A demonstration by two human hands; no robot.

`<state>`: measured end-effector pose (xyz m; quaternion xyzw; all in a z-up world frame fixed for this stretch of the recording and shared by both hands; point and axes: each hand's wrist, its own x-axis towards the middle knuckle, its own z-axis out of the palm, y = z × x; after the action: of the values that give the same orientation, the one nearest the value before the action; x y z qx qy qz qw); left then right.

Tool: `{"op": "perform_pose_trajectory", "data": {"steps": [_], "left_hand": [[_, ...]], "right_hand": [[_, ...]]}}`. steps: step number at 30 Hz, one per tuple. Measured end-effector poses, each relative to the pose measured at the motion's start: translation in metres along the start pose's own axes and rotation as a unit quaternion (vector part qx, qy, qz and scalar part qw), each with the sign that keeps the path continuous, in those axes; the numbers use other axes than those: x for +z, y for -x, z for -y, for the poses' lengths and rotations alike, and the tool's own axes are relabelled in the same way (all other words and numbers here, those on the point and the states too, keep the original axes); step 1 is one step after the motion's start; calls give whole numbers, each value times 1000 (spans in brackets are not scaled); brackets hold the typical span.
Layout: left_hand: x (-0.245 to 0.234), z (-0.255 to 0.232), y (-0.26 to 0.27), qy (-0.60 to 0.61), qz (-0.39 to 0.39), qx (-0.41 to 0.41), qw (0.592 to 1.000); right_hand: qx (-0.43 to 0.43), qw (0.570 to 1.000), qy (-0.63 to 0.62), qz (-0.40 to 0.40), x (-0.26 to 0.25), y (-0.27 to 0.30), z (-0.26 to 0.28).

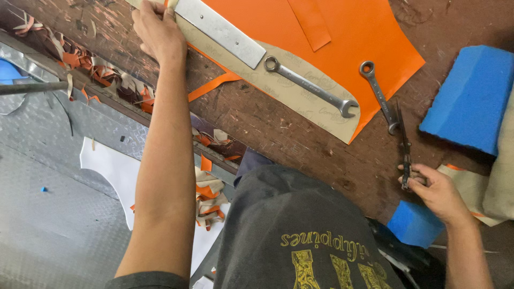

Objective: The person cuts orange and beige fabric pieces following a pattern using shears, while holding the material in place by hand or using metal weights.

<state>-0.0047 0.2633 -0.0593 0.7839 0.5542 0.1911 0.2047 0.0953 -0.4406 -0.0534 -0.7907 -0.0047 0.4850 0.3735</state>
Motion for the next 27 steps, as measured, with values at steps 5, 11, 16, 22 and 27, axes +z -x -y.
{"op": "perform_pose_trajectory", "data": {"steps": [5,11,16,22,27], "left_hand": [[-13,-3,14,59,-40,42,997],[-22,-42,150,65,15,352,934],[-25,-67,246,43,172,361,915],[-21,-75,256,29,163,338,926],[-18,-69,259,7,165,350,922]], "right_hand": [[-14,1000,-18,18,-2,0,4],[-55,998,-30,-13,12,10,15],[-86,961,181,-192,51,18,46],[-182,854,385,-298,72,29,91],[-258,855,323,-313,94,29,126]]}}
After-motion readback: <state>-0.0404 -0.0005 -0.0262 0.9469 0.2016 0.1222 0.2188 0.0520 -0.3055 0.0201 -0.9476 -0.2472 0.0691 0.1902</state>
